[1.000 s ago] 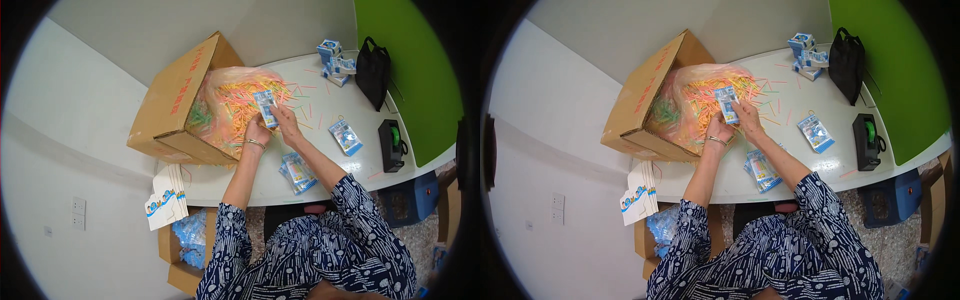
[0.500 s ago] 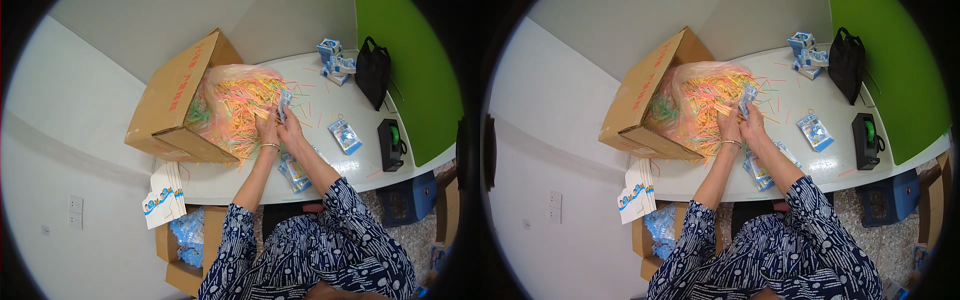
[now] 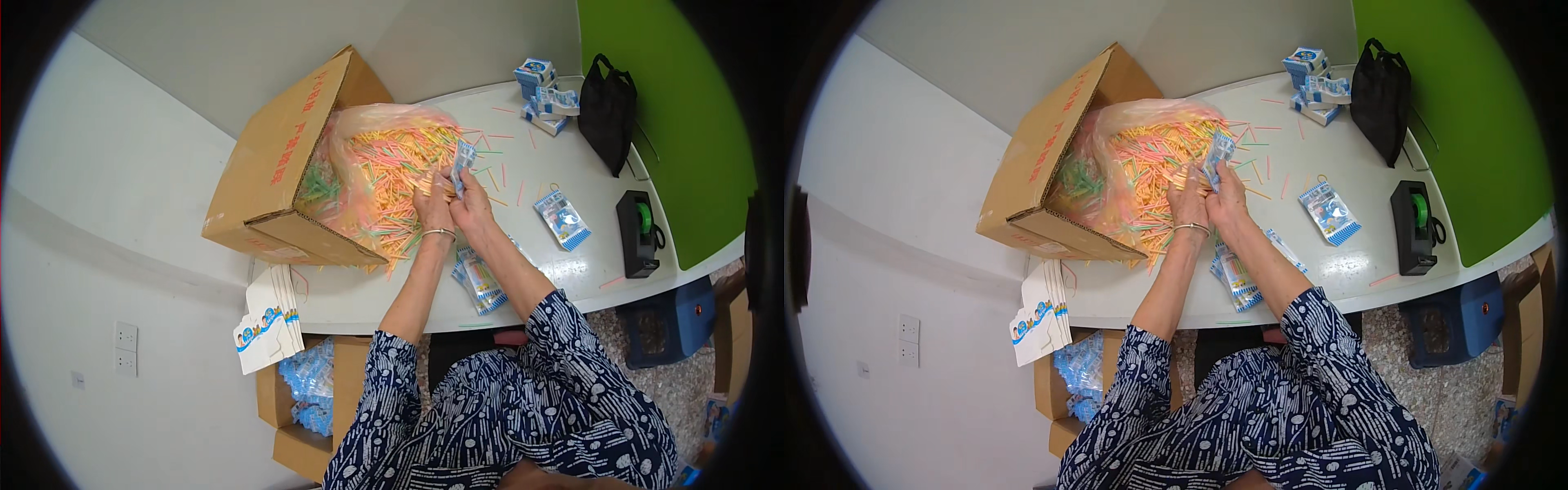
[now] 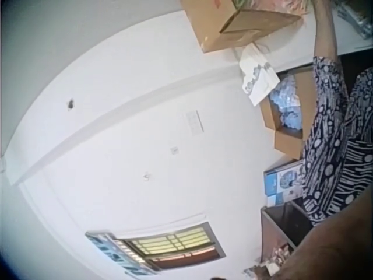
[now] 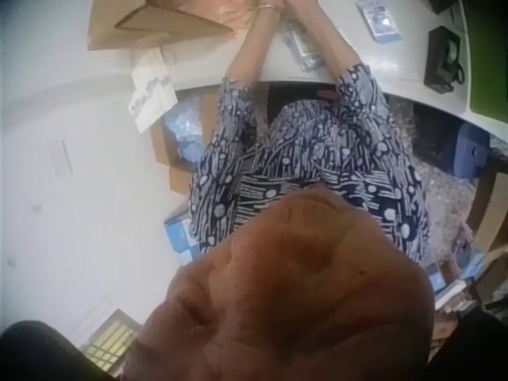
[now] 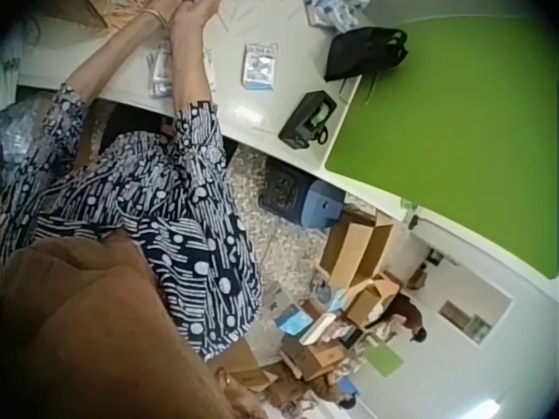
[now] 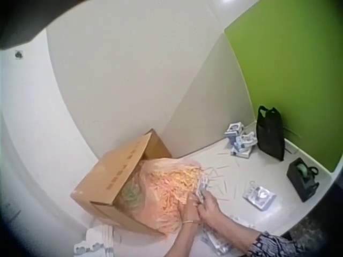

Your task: Packaging small colorful plastic items into individual plastic bags and arranging them on a table in a workshop environment.

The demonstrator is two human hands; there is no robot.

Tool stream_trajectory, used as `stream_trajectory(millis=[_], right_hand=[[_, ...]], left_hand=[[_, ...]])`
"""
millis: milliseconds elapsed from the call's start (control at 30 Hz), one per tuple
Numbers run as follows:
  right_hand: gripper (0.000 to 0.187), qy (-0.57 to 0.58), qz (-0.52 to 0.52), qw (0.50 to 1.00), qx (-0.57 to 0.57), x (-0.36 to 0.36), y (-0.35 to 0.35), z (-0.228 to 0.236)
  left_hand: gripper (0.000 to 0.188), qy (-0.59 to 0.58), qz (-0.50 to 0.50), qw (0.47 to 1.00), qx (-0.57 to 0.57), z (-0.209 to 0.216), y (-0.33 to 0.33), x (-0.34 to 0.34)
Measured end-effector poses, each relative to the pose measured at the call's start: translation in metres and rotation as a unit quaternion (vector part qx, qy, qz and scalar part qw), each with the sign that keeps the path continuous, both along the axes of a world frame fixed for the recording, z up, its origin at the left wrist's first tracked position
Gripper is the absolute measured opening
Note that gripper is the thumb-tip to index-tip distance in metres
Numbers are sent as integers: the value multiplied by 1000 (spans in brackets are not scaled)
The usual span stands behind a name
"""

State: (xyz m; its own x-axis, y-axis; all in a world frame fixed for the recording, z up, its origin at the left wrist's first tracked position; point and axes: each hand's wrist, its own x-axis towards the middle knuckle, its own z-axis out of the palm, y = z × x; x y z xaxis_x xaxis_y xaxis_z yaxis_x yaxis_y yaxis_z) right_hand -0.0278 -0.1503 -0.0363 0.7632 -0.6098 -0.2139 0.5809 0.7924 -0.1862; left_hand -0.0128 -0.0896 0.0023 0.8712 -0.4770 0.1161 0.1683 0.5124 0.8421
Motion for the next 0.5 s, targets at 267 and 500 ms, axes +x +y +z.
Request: stream_trajectory(millis=[267,500], right_hand=[[18,86,-22,978,-187,-17,-1,25],[18,173,29,918,-357,-40,-13,38]], left_hand=[[20,42,25,998,35,-3,15,52],[20,-62,86,993,50,-5,28,80]])
